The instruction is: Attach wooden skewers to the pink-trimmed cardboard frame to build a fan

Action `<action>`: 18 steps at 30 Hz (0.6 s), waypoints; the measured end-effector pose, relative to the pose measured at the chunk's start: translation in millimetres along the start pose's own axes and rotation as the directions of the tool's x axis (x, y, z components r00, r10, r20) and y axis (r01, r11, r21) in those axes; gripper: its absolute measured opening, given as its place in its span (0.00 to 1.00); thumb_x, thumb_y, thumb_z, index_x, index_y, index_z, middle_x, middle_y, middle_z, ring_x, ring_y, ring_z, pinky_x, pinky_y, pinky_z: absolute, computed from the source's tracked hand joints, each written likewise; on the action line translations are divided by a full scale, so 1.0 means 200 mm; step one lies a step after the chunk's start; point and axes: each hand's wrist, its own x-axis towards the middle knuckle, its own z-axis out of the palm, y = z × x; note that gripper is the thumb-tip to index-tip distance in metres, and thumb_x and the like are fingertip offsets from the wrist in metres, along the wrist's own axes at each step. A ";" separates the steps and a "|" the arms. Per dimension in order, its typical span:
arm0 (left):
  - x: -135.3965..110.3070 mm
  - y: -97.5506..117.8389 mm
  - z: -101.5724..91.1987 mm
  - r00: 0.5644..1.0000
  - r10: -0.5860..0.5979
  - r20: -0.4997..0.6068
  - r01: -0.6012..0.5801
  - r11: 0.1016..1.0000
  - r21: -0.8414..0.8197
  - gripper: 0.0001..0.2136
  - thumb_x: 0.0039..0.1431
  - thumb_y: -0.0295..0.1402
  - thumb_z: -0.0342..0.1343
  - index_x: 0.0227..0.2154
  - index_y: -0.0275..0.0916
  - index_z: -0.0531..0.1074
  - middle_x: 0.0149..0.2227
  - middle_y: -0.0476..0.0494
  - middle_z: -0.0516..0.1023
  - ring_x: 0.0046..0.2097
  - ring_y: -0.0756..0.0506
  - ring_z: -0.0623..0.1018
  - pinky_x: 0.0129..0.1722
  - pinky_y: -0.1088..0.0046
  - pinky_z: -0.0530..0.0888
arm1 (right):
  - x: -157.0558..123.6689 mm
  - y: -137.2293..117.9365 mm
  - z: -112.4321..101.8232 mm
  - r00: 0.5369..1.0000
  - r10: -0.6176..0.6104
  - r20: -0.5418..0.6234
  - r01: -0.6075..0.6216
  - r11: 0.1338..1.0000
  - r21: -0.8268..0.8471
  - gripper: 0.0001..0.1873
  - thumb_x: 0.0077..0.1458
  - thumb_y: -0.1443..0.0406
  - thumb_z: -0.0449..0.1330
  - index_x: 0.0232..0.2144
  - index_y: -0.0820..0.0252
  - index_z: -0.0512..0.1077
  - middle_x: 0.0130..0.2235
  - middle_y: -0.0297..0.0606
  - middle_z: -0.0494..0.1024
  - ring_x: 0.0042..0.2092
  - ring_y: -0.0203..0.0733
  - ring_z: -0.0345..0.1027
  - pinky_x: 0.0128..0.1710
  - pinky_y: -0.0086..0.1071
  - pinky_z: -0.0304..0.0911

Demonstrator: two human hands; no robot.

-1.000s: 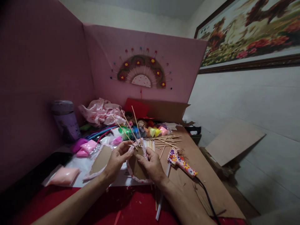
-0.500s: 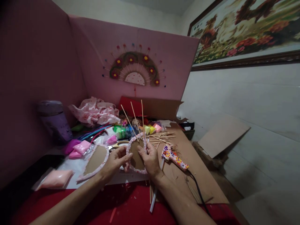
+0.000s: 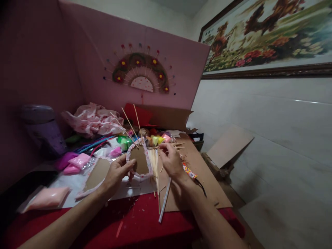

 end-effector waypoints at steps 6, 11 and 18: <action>0.01 0.02 0.01 0.992 0.004 -0.125 -0.005 1.000 -0.013 0.14 0.49 0.42 0.55 0.22 0.38 0.61 0.17 0.55 0.65 0.16 0.52 0.68 0.12 0.76 0.67 | -0.09 0.13 -0.31 0.919 0.212 0.334 0.049 0.777 -0.627 0.21 0.47 0.72 0.51 0.45 0.62 0.68 0.45 0.47 0.72 0.47 0.48 0.64 0.46 0.37 0.55; 0.02 0.02 0.00 0.989 0.014 -0.147 -0.012 1.000 0.015 0.14 0.48 0.43 0.55 0.22 0.38 0.60 0.16 0.55 0.65 0.15 0.52 0.68 0.12 0.77 0.67 | -0.18 0.25 -0.30 0.919 0.251 0.304 0.067 0.661 -0.747 0.29 0.46 0.73 0.51 0.54 0.65 0.60 0.52 0.52 0.67 0.51 0.51 0.61 0.47 0.37 0.54; 0.03 0.00 -0.02 0.993 0.030 -0.117 -0.027 0.999 0.028 0.14 0.49 0.43 0.55 0.23 0.38 0.60 0.15 0.56 0.65 0.14 0.52 0.67 0.11 0.78 0.66 | -0.15 0.21 -0.33 0.957 0.223 0.184 -0.095 0.843 -0.529 0.16 0.49 0.68 0.52 0.41 0.62 0.69 0.40 0.45 0.75 0.41 0.49 0.66 0.39 0.37 0.58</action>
